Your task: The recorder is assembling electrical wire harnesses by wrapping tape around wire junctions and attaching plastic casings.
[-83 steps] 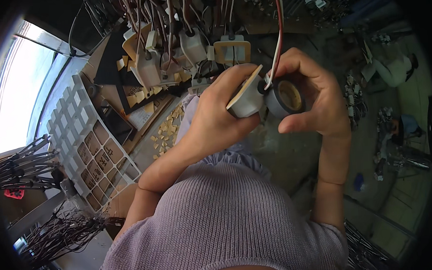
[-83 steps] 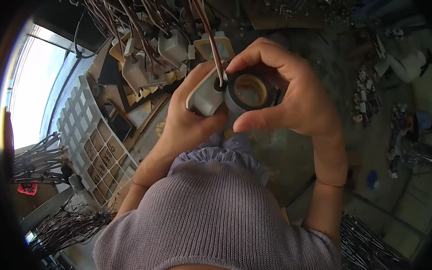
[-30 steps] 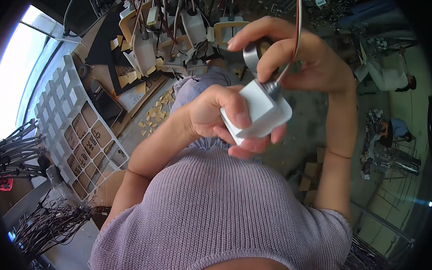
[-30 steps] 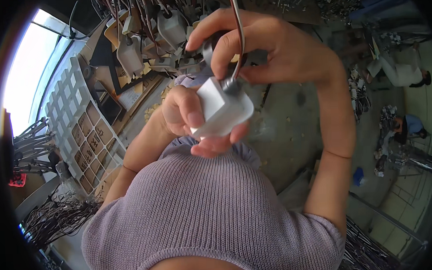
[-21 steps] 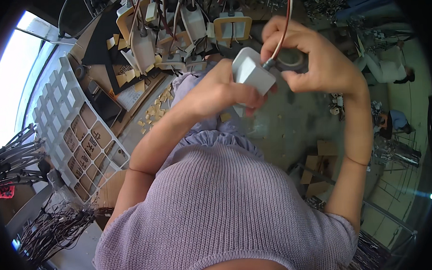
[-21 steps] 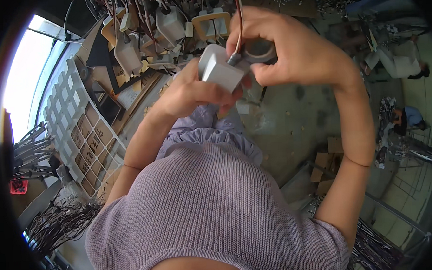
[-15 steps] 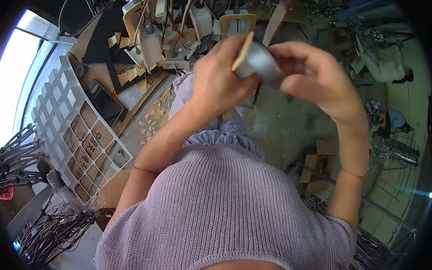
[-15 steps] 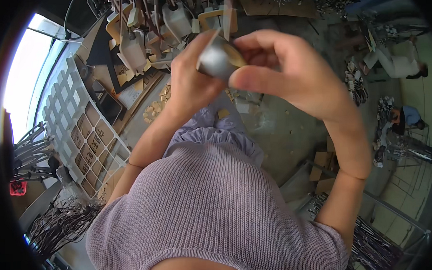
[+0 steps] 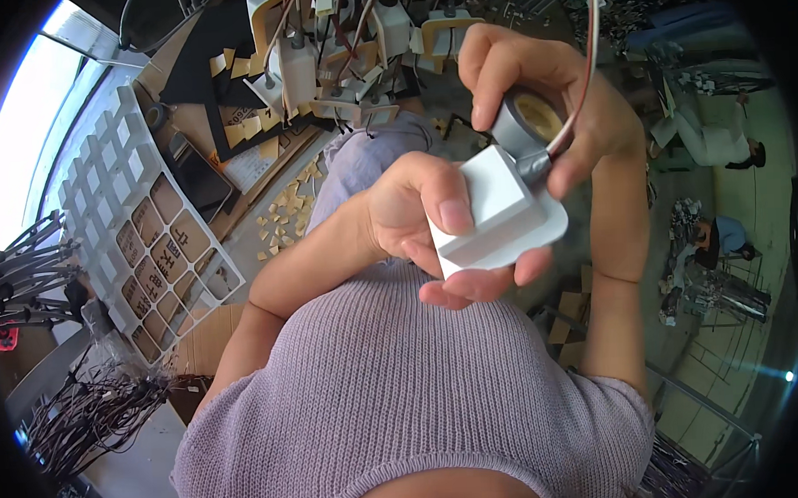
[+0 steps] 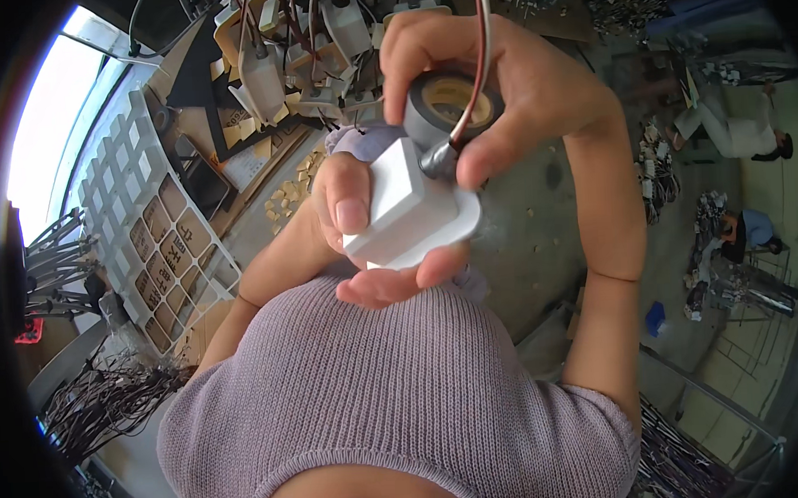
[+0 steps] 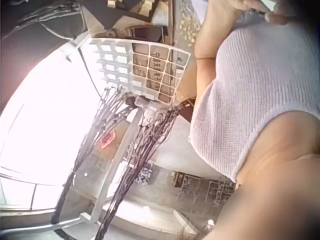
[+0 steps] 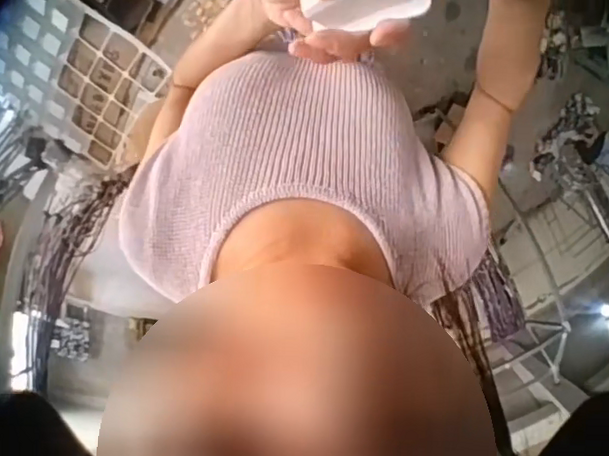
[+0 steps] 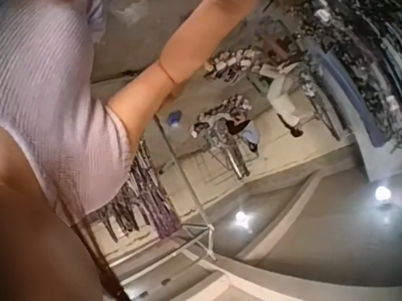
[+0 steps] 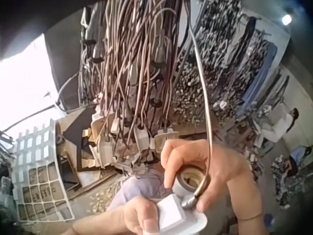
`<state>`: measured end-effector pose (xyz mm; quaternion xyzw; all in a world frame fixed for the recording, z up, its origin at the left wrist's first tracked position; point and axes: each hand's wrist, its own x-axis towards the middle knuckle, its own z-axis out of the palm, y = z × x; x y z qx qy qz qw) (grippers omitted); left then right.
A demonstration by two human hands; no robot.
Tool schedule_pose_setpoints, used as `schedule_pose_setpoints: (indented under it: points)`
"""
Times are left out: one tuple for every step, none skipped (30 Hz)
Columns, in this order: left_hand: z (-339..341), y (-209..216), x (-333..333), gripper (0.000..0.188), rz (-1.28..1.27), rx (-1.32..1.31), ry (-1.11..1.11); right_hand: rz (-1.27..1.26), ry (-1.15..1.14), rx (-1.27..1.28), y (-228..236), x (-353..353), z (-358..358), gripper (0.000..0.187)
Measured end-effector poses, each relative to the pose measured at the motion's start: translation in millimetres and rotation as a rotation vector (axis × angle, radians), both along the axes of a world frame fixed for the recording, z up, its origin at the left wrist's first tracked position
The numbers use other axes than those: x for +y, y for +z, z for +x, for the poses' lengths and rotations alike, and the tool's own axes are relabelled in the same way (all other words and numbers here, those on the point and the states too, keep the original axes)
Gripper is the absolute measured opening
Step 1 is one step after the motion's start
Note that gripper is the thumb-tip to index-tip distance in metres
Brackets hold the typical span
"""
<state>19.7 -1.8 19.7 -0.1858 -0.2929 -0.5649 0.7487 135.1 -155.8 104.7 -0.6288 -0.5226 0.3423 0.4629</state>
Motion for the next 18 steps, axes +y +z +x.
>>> schedule_pose_setpoints:
  points:
    - [3.6, 0.5, 4.1, 0.055, 0.091, -0.071, 0.090, 0.035, 0.017, -0.005, 2.8, -3.1, 1.9, 0.052]
    - [5.4, 1.6, 6.9, 0.055, 0.156, -0.077, 0.168, -0.069, -0.041, -0.034, 5.3, -6.9, 1.8, 0.050]
    - [7.1, 3.2, 9.3, 0.054, 0.217, -0.111, 0.265, -0.070, -0.078, -0.066, 8.6, -11.5, 0.0, 0.047]
    - [11.0, 4.3, 13.7, 0.054, 0.251, -0.109, 0.334, -0.013, -0.116, 0.013, 9.3, -15.2, -5.0, 0.045]
    - [14.6, 6.0, 17.6, 0.053, 0.329, -0.118, 0.397, -0.035, -0.219, 0.060, 10.4, -18.5, -11.7, 0.044]
    - [14.0, 7.4, 19.1, 0.045, 0.500, -0.115, 0.506, -0.018, -0.290, 0.063, 10.8, -20.5, -21.8, 0.042]
    - [13.5, 9.1, 18.2, 0.040, 0.861, -0.293, 0.735, -0.123, -0.411, 0.128, 14.0, -21.9, -32.6, 0.045]
    - [12.3, 10.1, 17.7, 0.034, 1.174, -0.418, 0.989, -0.201, -0.567, 0.193, 17.4, -21.9, -44.5, 0.049]
    - [10.3, 11.2, 13.2, 0.029, 1.303, -0.477, 1.243, -0.216, -0.604, 0.222, 20.9, -20.0, -55.7, 0.061]
    - [10.0, 11.9, 12.6, 0.029, 1.303, -0.474, 1.385, -0.117, -0.615, 0.360, 24.6, -18.2, -68.2, 0.064]
    - [9.0, 12.5, 10.1, 0.029, 1.374, -0.522, 1.450, -0.088, -0.654, 0.488, 29.0, -15.7, -78.7, 0.067]
    - [9.0, 12.7, 11.4, 0.028, 1.455, -0.568, 1.439, -0.083, -0.559, 0.490, 35.8, -15.6, -78.0, 0.075]
    - [7.9, 13.0, 11.6, 0.028, 1.412, -0.530, 1.308, -0.122, -0.577, 0.392, 37.2, -13.7, -79.0, 0.083]
    - [7.4, 13.2, 12.3, 0.027, 1.399, -0.498, 1.188, -0.238, -0.613, 0.215, 40.8, -13.6, -73.9, 0.100]
    - [6.0, 13.1, 12.4, 0.029, 1.278, -0.467, 1.043, -0.218, -0.717, 0.057, 37.0, -12.2, -67.7, 0.100]
    - [5.0, 13.0, 12.5, 0.031, 1.173, -0.439, 0.930, -0.129, -0.708, -0.036, 32.0, -11.3, -59.3, 0.102]
    - [4.0, 12.8, 12.4, 0.033, 1.050, -0.397, 0.828, -0.024, -0.752, -0.102, 20.1, -8.3, -50.8, 0.104]
    - [3.2, 12.3, 11.0, 0.037, 0.927, -0.385, 0.726, 0.071, -0.525, -0.085, 13.7, -9.5, -41.8, 0.104]
